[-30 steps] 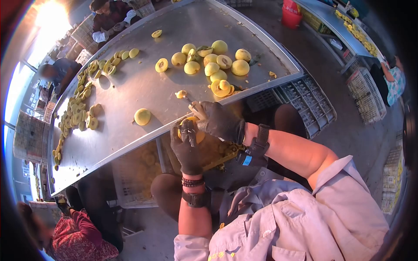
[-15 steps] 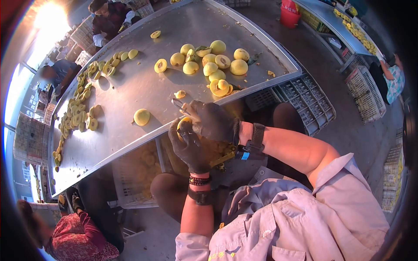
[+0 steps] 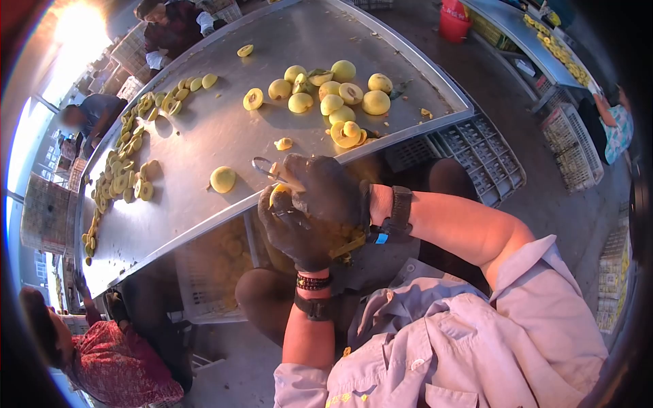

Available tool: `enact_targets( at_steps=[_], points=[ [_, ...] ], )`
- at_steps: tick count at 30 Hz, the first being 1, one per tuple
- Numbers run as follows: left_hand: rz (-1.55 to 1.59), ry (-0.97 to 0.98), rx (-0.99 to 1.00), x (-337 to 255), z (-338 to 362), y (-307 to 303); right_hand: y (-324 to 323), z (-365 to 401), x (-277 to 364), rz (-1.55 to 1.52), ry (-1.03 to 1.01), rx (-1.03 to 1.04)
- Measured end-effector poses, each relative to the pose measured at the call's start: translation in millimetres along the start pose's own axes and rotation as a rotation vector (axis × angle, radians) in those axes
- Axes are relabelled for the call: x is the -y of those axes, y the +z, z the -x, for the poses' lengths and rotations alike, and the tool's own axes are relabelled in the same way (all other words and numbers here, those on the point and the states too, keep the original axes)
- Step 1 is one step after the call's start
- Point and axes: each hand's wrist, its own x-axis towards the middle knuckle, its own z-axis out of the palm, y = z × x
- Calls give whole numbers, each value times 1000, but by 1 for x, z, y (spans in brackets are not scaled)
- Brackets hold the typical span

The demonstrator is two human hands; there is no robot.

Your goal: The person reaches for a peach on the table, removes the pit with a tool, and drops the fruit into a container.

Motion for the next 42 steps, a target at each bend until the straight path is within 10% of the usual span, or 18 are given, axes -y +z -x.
enact_targets(
  at_steps=[3,11,16,19,26,31,42],
  points=[
    [-333,283,21,-5,-4,-1,-7,-3,8,-43,129,3],
    [-116,144,-20,-13,0,3,-14,-3,15,-52,192,42],
    [-59,35,-17,85,8,17,-10,-11,38,165,-179,-90],
    [366,-270,109,-1,1,0,-38,-3,3,555,-323,-119],
    [469,-354,254,29,-8,-13,-42,49,26,427,326,316],
    [-243,452,269,23,-8,-11,-31,42,29,442,335,287],
    [-476,570,160,35,-4,-11,-27,34,40,371,465,537]
  ],
)
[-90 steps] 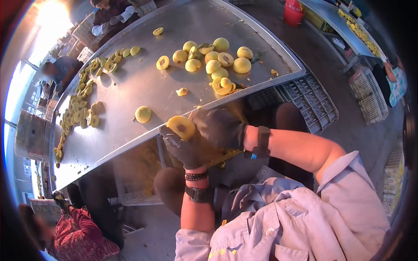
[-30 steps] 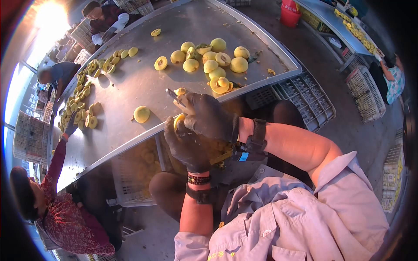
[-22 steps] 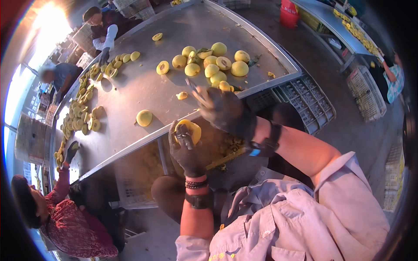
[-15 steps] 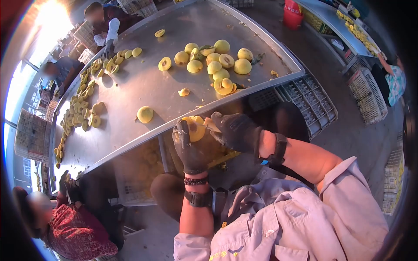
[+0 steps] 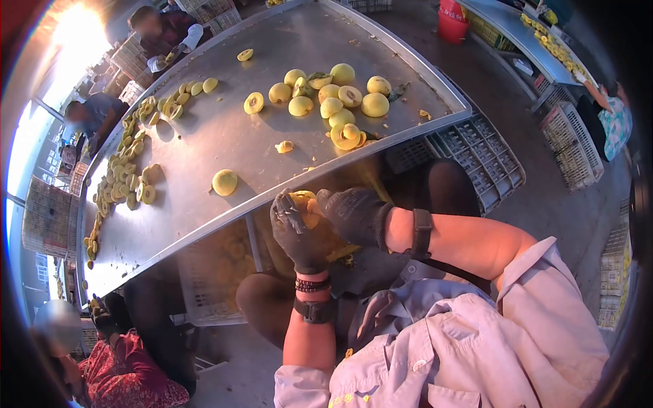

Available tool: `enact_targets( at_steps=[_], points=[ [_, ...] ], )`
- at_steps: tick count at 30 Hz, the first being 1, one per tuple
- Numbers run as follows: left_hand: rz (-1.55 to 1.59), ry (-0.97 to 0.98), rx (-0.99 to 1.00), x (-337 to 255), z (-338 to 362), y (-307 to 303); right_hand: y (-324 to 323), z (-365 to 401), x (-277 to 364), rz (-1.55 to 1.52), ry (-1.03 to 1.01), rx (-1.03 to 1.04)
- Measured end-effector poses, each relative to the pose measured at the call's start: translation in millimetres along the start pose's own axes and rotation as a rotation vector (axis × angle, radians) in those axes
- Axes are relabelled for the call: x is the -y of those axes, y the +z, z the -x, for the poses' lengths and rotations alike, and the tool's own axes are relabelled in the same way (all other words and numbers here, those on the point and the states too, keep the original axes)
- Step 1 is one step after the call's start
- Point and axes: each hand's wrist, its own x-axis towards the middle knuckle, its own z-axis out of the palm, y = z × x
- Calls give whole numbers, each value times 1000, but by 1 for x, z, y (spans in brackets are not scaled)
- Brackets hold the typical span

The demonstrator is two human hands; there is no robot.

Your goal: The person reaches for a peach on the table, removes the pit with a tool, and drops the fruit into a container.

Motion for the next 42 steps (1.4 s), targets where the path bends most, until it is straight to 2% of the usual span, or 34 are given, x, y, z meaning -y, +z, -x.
enact_targets(
  at_steps=[3,9,11,13,15,16,19,21,24,27,28,29,30,34,35,37,38,40,41,42],
  points=[
    [-7,-52,14,-7,-1,-1,5,1,-1,-63,-81,-11],
    [238,-308,-71,-14,-1,3,0,6,4,-123,-165,-10],
    [171,-234,-63,-6,5,9,7,1,-3,-154,-128,-1],
    [181,-234,-75,-5,3,9,11,-6,-7,-190,-100,10],
    [277,-315,-93,-15,0,11,16,-7,-13,-233,-64,29],
    [215,-276,-84,-20,-5,8,18,-4,-12,-239,-77,4],
    [437,-481,-95,-25,-10,6,22,-1,-19,-255,-142,-50],
    [356,-389,-28,-14,-1,14,32,-9,-31,-262,-234,-46],
    [312,-239,1,-8,-2,13,9,-4,-36,-259,-291,-7],
    [239,-171,31,-7,-7,12,6,3,-32,-16,-69,-113],
    [201,-164,41,-9,-12,9,13,4,-31,24,-102,-185],
    [160,-158,51,-13,-18,6,16,5,-30,2,-93,-162],
    [515,-529,91,-22,-19,0,19,5,-28,-21,-84,-139],
    [232,-256,74,-9,-10,6,26,-1,-30,-306,-173,-138],
    [97,-125,53,-1,-6,8,22,-4,-28,-387,-208,-148],
    [-176,129,11,20,8,15,0,3,-18,-620,-71,54],
    [3,-37,-22,8,-1,10,-9,4,-13,-731,-2,155],
    [365,-367,-86,-17,-12,1,-8,4,-14,-788,-14,195],
    [270,-294,-80,-14,-11,3,-4,5,-15,-819,-19,217],
    [174,-220,-75,-8,-8,5,4,2,-20,-734,-129,137]
  ],
)
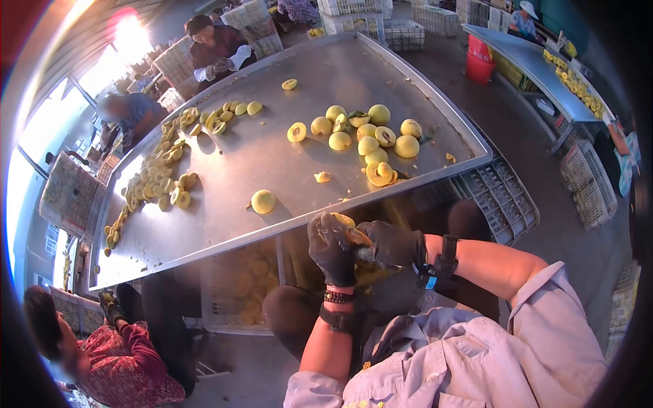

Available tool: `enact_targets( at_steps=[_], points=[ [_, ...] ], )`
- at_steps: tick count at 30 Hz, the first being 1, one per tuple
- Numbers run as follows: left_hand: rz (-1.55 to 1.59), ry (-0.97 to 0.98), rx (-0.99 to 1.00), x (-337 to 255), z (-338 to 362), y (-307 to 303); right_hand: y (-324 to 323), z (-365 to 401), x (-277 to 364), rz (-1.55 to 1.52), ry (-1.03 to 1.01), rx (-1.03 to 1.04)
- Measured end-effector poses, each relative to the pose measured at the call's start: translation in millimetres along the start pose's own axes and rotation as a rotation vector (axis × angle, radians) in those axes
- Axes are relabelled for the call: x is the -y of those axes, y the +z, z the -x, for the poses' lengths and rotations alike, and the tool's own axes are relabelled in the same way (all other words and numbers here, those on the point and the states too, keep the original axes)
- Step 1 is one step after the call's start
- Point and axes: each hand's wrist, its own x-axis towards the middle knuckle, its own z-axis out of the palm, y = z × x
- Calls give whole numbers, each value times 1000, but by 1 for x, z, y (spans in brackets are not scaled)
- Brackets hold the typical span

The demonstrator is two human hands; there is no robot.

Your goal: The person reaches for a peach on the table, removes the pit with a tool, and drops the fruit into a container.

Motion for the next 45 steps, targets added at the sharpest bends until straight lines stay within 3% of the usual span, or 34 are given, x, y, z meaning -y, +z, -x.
enact_targets(
  at_steps=[1,2,4,8,10,14,17,20,21,22,26,30,32,37,38,41,42,45],
  points=[
    [-94,77,0,1,-3,-1,1,-4,-6,97,-121,-29],
    [54,-43,31,0,-4,-2,2,-7,-11,190,-242,-57],
    [356,-279,90,-4,-6,-4,-2,-6,-8,90,-145,15],
    [193,-146,129,3,-5,-6,-2,-9,-12,-3,0,75],
    [-48,22,126,4,-2,-7,2,-13,-11,258,-13,4],
    [-23,-75,88,-3,-1,-7,8,-21,-39,430,-196,18],
    [98,-150,70,11,5,-3,13,-24,-50,35,-202,34],
    [196,-282,170,17,12,-4,16,-25,-60,-33,-321,34],
    [254,-352,197,19,14,-3,19,-25,-67,-133,-258,64],
    [114,-143,207,21,16,-3,21,-23,-71,-233,-192,95],
    [322,-355,130,16,19,11,2,-6,-56,-598,145,268],
    [389,-520,205,-4,15,11,-3,3,-54,-590,101,258],
    [410,-503,262,-8,13,11,-3,5,-58,-513,32,227],
    [473,-509,492,-9,2,0,-13,19,-50,-755,159,303],
    [621,-605,502,-20,-1,-2,-14,21,-48,-780,157,309],
    [626,-654,540,-38,-8,-10,-17,29,-37,-815,153,364],
    [514,-534,508,-42,-6,-11,-15,29,-40,-758,115,352],
    [449,-589,454,-24,7,-13,-2,24,-57,-588,16,310]
  ],
)
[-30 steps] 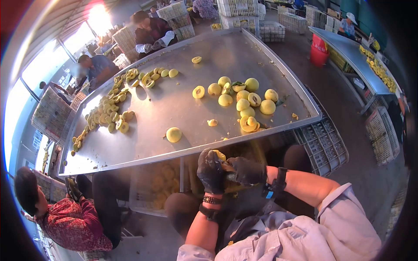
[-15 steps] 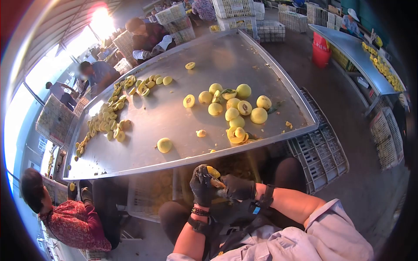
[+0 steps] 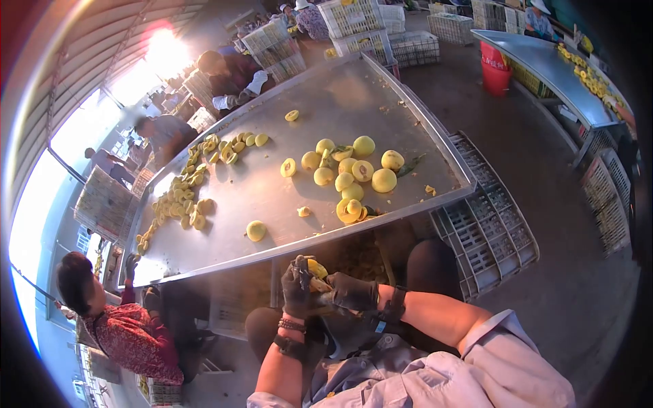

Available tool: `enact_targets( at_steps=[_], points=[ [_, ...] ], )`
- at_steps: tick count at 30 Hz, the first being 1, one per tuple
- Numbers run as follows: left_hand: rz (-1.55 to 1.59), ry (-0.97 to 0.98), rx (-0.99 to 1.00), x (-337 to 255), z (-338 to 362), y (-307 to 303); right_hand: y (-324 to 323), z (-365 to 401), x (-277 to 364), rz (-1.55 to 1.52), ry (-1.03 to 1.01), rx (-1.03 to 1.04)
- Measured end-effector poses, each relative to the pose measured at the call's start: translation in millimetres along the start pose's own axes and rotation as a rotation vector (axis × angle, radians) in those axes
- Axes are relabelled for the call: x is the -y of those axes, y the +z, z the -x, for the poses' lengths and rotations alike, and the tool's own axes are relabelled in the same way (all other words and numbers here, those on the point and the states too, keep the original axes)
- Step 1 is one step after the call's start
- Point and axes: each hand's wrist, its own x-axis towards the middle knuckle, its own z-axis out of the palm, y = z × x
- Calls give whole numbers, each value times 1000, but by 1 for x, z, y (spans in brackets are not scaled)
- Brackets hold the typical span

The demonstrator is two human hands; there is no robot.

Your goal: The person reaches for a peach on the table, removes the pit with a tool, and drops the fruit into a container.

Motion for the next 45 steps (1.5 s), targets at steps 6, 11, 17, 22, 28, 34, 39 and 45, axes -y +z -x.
enact_targets(
  at_steps=[6,11,17,22,28,34,39,45],
  points=[
    [51,-12,140,-10,-3,-2,7,16,13,-211,-3,1],
    [162,-37,168,-31,4,-7,13,10,11,-480,67,109],
    [151,175,-357,35,3,18,12,-21,-29,107,-285,-209],
    [-747,781,-354,16,-9,15,8,-5,8,-211,-64,-139],
    [172,75,-379,30,-10,12,11,-17,2,-101,-58,-145],
    [254,72,-421,37,-16,3,12,-38,-18,-69,-193,-149],
    [448,112,-567,54,-25,-12,23,-47,-20,115,-360,-253],
    [744,199,-836,26,-11,-123,-20,-26,1,-272,210,-182]
  ],
)
